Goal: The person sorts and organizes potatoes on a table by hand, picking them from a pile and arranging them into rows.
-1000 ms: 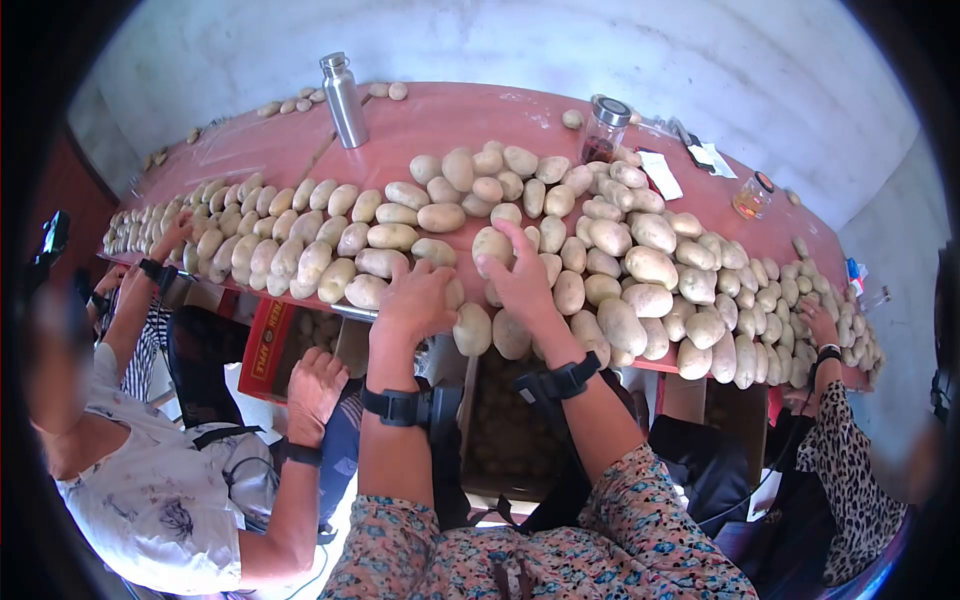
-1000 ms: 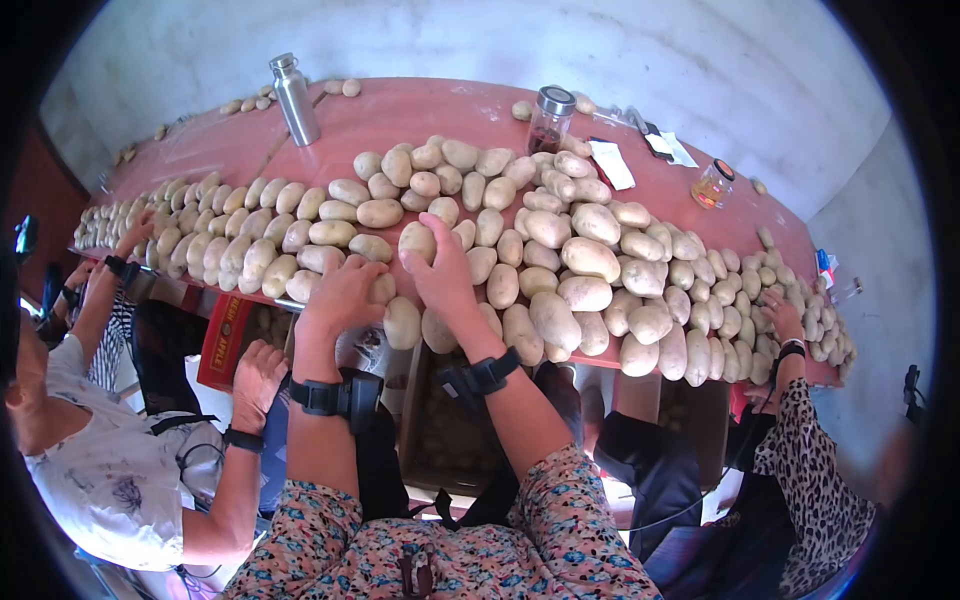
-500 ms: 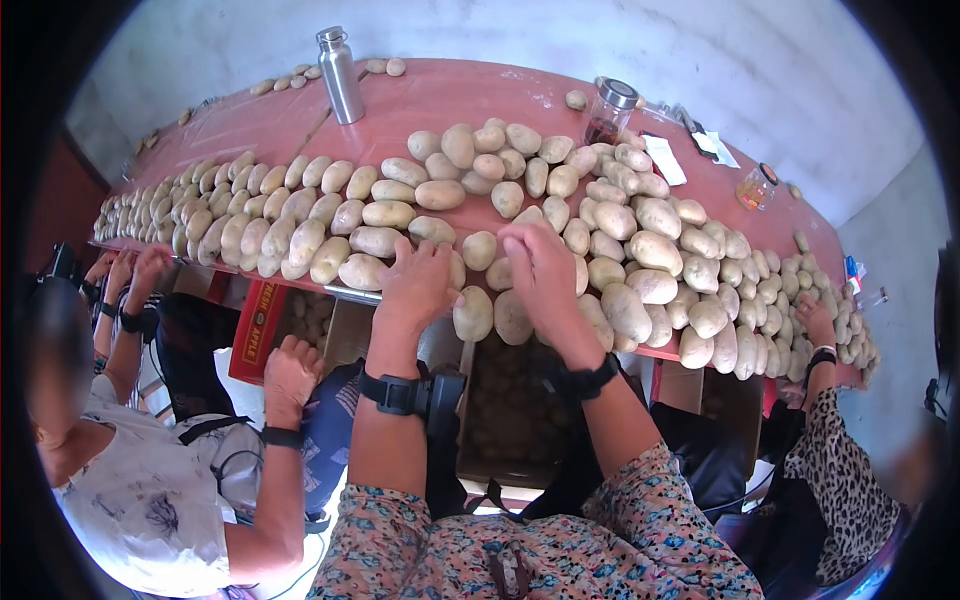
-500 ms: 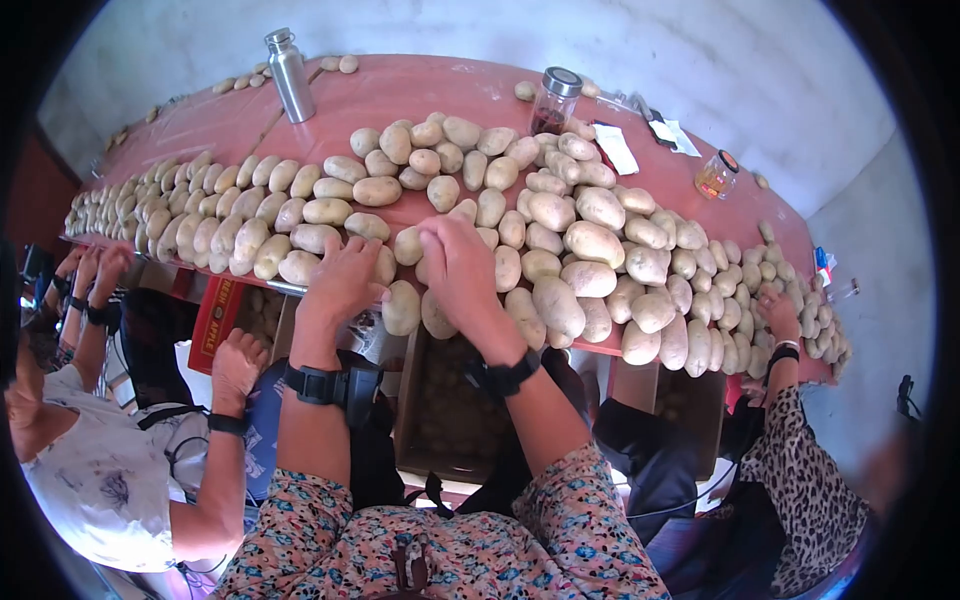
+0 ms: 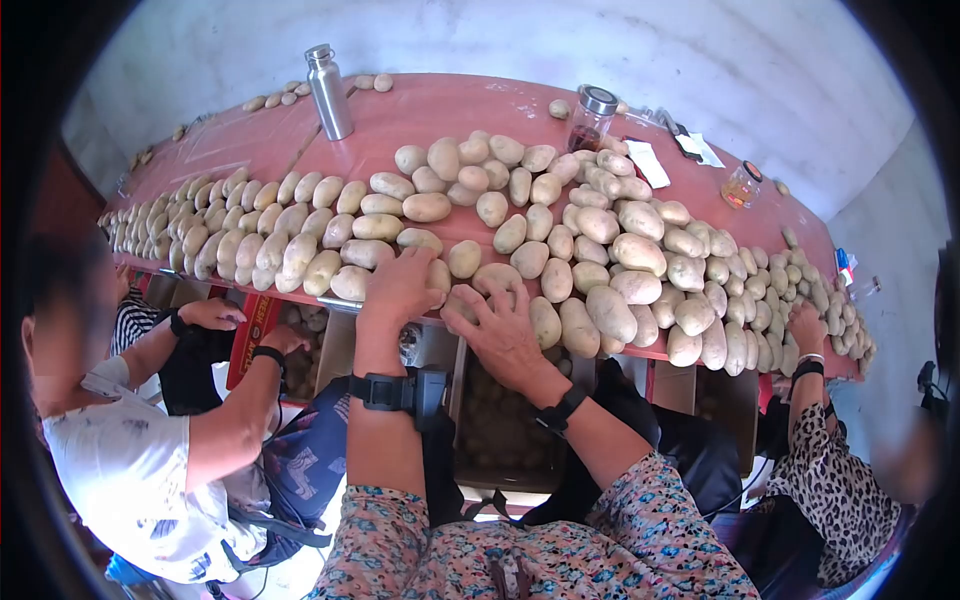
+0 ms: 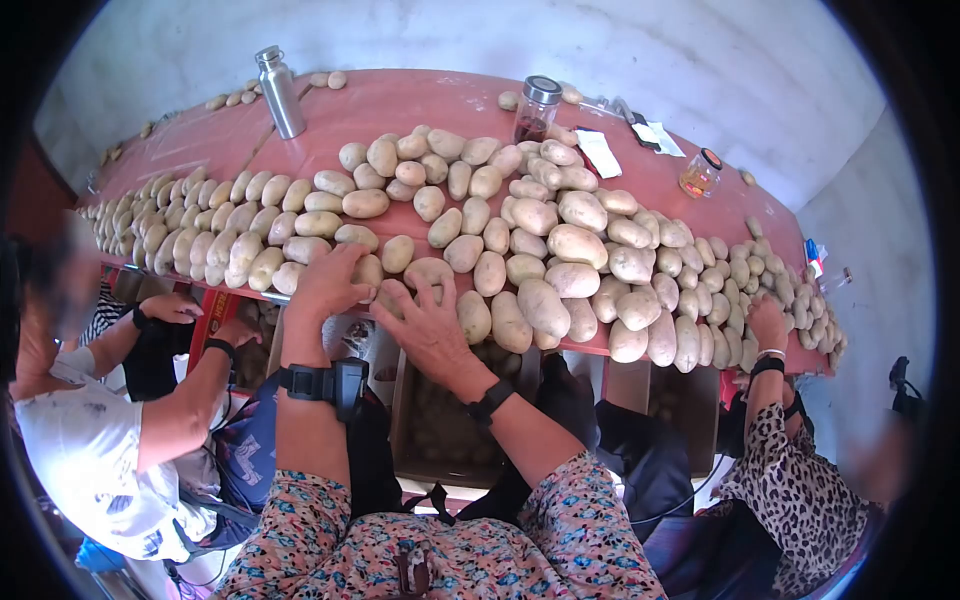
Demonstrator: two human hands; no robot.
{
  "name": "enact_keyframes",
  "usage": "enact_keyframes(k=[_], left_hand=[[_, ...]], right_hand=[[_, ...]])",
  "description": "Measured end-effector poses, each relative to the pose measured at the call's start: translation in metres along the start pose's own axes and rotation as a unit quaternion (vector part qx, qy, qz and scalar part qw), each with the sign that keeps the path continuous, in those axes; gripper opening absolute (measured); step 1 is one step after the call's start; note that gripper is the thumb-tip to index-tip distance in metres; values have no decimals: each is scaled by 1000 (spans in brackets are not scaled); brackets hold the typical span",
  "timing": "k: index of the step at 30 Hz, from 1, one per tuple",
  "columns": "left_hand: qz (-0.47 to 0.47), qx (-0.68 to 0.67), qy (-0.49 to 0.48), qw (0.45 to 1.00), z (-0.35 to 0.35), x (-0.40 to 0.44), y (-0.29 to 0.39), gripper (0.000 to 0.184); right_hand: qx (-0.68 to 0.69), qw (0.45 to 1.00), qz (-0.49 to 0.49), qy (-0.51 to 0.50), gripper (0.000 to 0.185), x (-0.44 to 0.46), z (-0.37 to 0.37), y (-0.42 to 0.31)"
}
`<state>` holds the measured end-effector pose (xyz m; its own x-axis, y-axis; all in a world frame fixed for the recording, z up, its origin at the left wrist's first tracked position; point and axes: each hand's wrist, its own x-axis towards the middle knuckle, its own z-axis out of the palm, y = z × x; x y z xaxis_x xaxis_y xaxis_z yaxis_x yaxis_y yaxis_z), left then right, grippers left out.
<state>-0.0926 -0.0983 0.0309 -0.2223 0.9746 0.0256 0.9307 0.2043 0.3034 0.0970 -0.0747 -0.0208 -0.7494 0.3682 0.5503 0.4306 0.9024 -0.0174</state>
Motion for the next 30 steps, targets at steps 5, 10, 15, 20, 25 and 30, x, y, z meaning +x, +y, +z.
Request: enact_keyframes(k=[5, 10, 15, 20, 25, 30], left_hand=[[-7, -6, -15, 1000, 1, 2, -3, 60], [-14, 15, -2, 1000, 4, 0, -1, 60], [-13, 35, 6, 999, 0, -9, 11, 59], [-17, 9, 24, 1000, -2, -5, 16, 53], [4, -73, 123, 990, -7, 4, 21, 42], [-25, -437, 335, 834, -17, 26, 10, 26]], right_hand=[[-24, 998, 52, 15, 36, 5, 4, -1], [-48, 996, 67, -16, 42, 6, 11, 0], [9, 994, 90, -62, 59, 10, -4, 0], [-9, 993, 108, -37, 69, 11, -7, 1], [45, 992, 114, 1, 64, 11, -14, 5], [99, 985, 133, 38, 53, 13, -27, 10]])
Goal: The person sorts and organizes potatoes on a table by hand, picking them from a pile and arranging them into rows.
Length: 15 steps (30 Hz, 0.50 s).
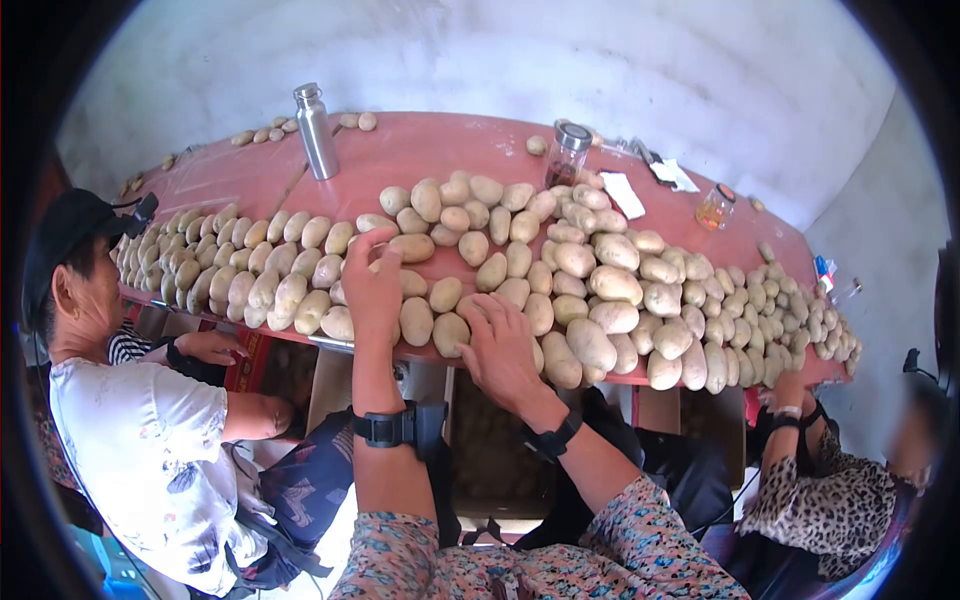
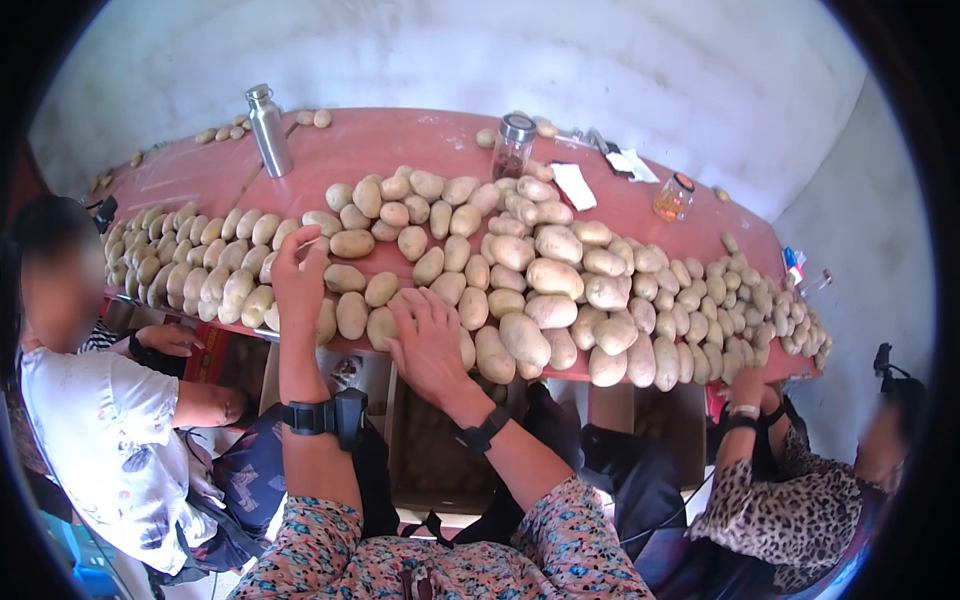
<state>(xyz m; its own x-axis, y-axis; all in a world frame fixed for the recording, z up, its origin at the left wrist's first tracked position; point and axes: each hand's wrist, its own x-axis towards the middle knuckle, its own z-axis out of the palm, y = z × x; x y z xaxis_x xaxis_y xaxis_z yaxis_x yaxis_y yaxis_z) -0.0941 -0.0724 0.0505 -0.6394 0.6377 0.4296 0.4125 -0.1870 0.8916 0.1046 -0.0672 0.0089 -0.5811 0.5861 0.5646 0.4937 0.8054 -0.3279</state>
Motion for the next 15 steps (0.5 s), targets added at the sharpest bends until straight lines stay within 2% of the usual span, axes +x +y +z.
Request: enact_keyframes(k=[2, 6, 8, 11, 15], left_hand=[[-130, -169, 51, 976, -2, 5, 7, 18], [-237, -315, 127, 910, -3, 7, 4, 16], [-252, -324, 128, 903, -6, 8, 4, 17], [-254, -323, 121, 903, -8, 8, 2, 19], [-264, -336, 113, 897, -10, 9, 3, 19]], right_hand=[[13, 1000, 26, 9, 51, 5, -5, 2], [57, 996, 65, -13, 46, 24, -22, 1], [69, 993, 86, -36, 44, 43, -36, 0], [19, 999, 42, -25, 43, 73, -34, 19], [13, 993, 68, -94, 42, 124, -18, 34]])
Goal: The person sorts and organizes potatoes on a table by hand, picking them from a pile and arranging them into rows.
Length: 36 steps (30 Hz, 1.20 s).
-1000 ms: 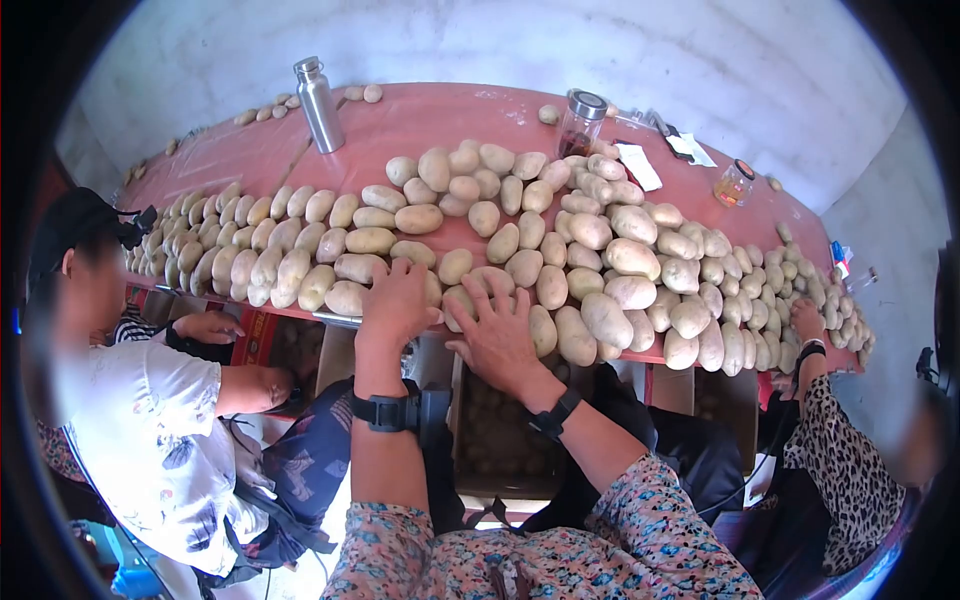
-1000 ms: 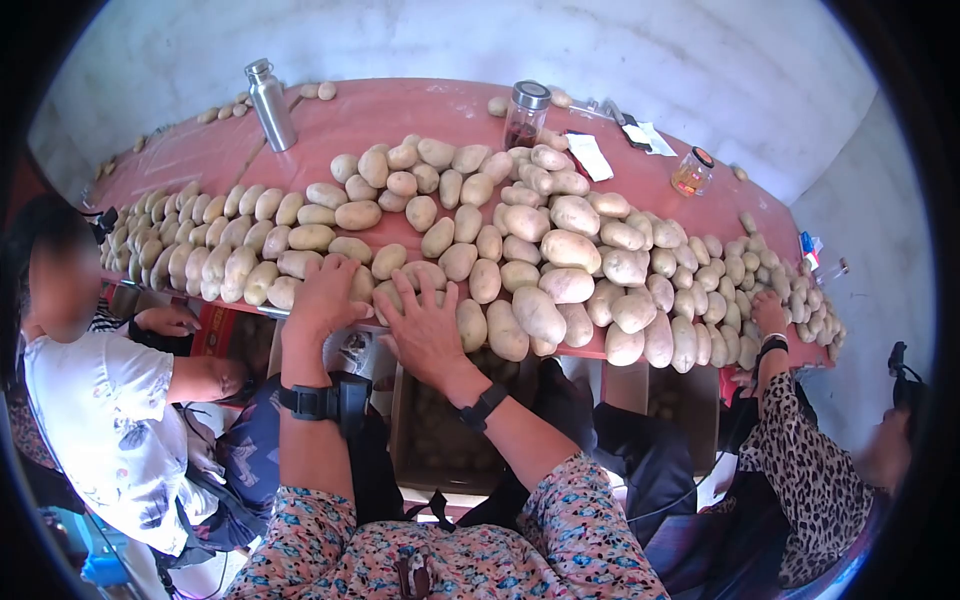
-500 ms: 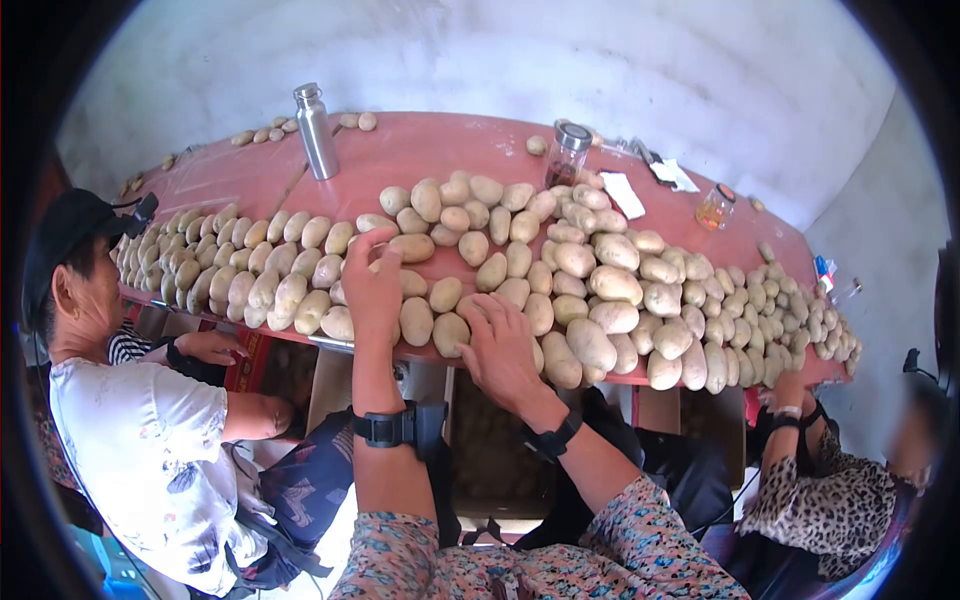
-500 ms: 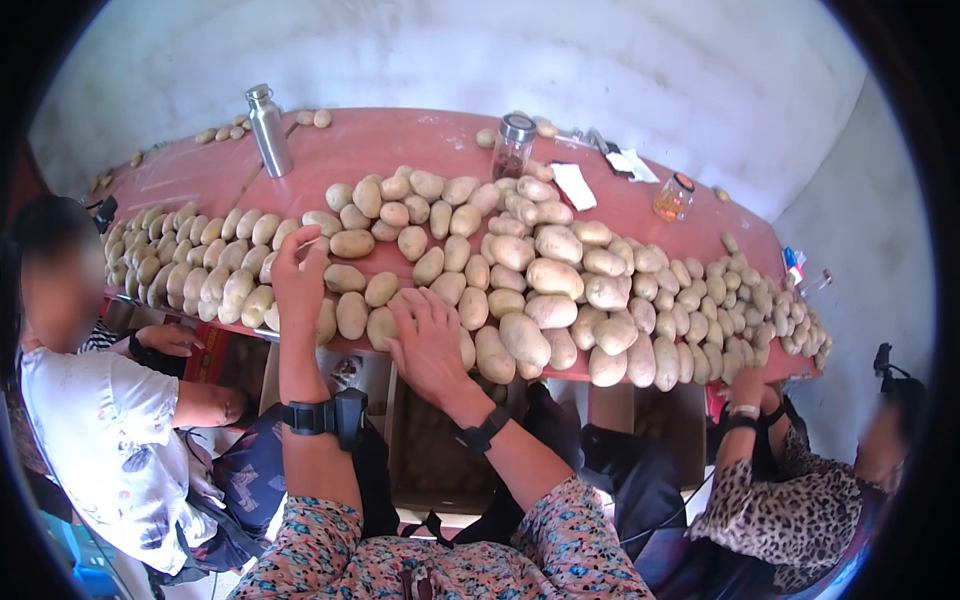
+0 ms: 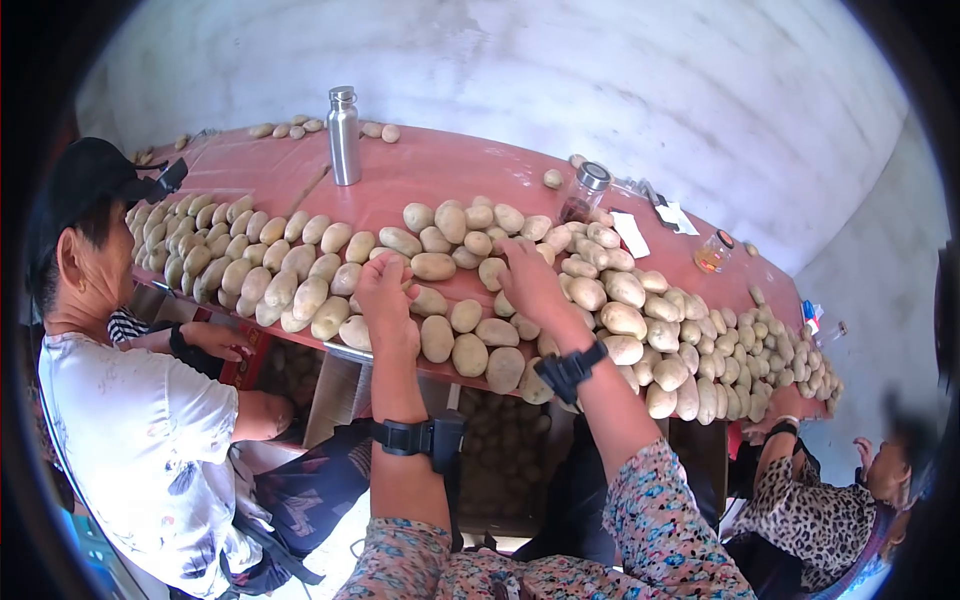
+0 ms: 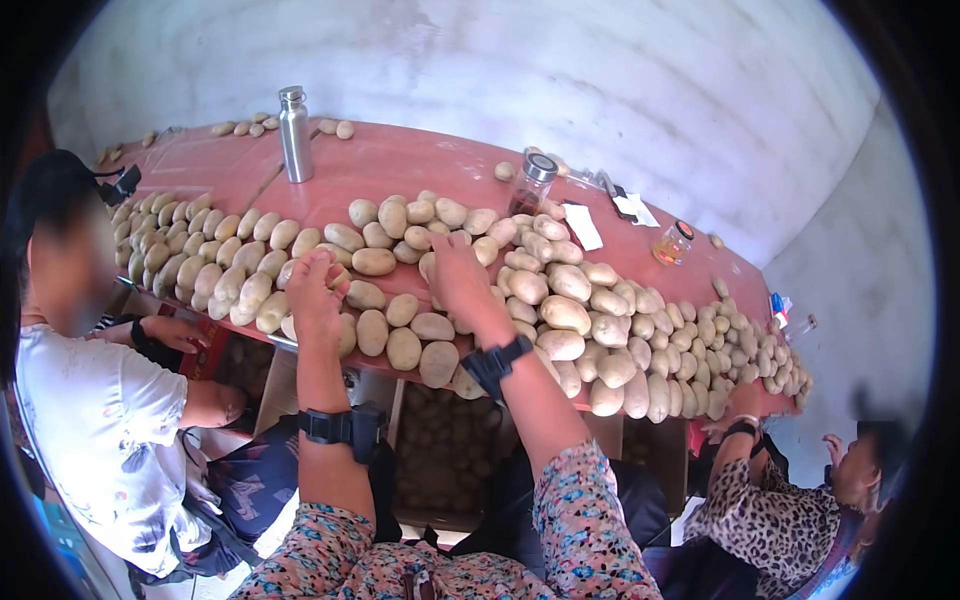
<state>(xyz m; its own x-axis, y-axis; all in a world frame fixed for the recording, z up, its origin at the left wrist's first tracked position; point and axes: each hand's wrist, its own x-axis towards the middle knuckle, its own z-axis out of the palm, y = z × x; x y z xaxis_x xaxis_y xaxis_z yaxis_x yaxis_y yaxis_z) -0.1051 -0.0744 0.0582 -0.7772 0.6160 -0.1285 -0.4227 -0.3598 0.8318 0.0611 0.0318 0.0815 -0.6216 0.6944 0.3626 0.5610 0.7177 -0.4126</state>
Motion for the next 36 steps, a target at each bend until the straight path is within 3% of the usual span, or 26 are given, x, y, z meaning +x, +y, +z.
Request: enact_keyframes(k=[3, 6, 9, 12, 15, 18, 21, 24, 27, 30, 36], left_hand=[[-3, -8, -11, 1000, 0, -1, 4, 19], [11, 1, -20, 1000, -2, 3, 6, 20], [30, 19, -27, 999, -2, 5, 6, 21], [28, 24, -35, 999, -2, 7, 6, 21], [22, 35, -43, 998, 0, 4, 7, 20], [21, 37, -50, 998, 0, 2, 5, 18], [11, 40, -61, 997, 3, -3, 3, 16], [-4, 43, -67, 997, 7, -4, -1, 13], [-9, 43, -71, 996, 9, -4, -6, 13], [-14, 44, -78, 996, 12, -5, -10, 13], [-36, 51, -107, 992, 18, -11, -19, 15]], right_hand=[[-6, 999, -52, -4, 41, 33, 38, 30], [-53, 995, -50, -74, 43, 54, 64, 42], [-182, 981, -65, 0, 32, 55, 102, 59], [-218, 973, -61, 35, 30, 54, 107, 49], [-178, 984, -16, 0, 24, 56, 97, 46], [-7, 997, 52, 57, 17, 55, 84, 59], [-6, 992, 120, 41, 19, 39, 43, 56], [-106, 984, 127, 58, 27, 24, 11, 74], [-239, 963, 120, -20, 28, 8, -8, 94], [-163, 985, 44, -42, 25, -6, -20, 107], [-74, 994, 77, -30, 20, -34, -101, 102]])
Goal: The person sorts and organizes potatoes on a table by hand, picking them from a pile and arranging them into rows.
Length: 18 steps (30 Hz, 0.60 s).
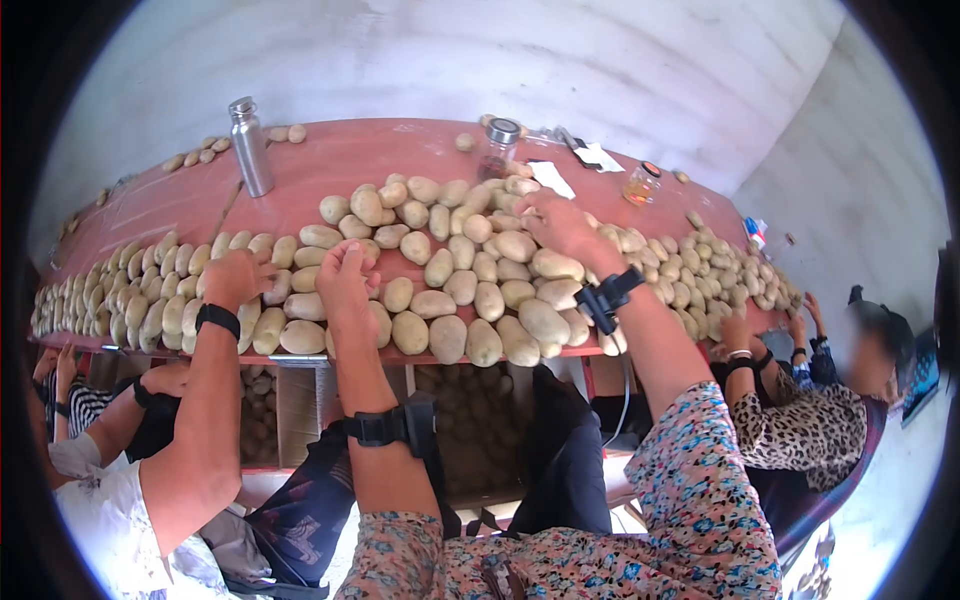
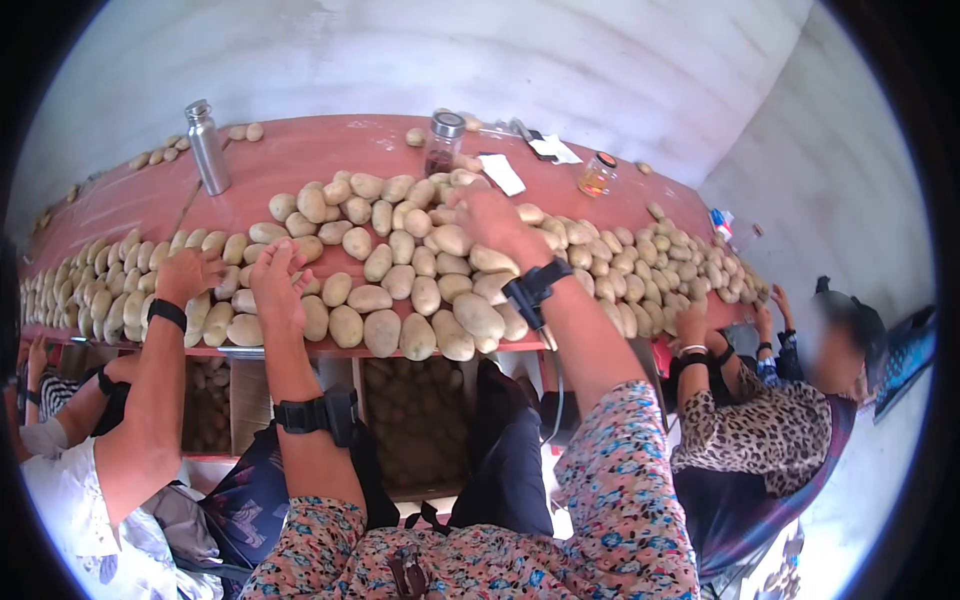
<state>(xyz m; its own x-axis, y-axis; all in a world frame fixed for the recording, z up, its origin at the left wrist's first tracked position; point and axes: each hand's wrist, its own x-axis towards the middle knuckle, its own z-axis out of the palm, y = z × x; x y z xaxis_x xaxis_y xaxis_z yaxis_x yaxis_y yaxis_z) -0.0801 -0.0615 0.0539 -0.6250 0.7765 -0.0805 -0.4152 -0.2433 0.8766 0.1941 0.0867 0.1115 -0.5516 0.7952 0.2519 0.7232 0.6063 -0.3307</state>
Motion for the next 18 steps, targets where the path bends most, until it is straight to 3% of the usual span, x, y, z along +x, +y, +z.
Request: enact_keyframes(k=[2, 4, 5, 13, 18], left_hand=[[-2, 3, -19, 1000, 0, 0, -7, 17], [-10, -9, -16, 1000, 7, -7, -5, 15], [-20, -13, -13, 1000, 8, -9, -4, 15], [-50, -41, -25, 998, 5, -7, -14, 20], [-47, -47, -33, 997, 3, -7, -17, 18]], right_hand=[[-30, 999, 20, -19, 22, -25, -41, -3], [23, 999, 7, -44, 22, -49, -74, 3], [22, 997, 47, -50, 22, -65, -93, -2], [-47, 995, 80, 47, 22, -127, -225, -33], [-83, 988, 89, 97, 21, -128, -269, -47]])
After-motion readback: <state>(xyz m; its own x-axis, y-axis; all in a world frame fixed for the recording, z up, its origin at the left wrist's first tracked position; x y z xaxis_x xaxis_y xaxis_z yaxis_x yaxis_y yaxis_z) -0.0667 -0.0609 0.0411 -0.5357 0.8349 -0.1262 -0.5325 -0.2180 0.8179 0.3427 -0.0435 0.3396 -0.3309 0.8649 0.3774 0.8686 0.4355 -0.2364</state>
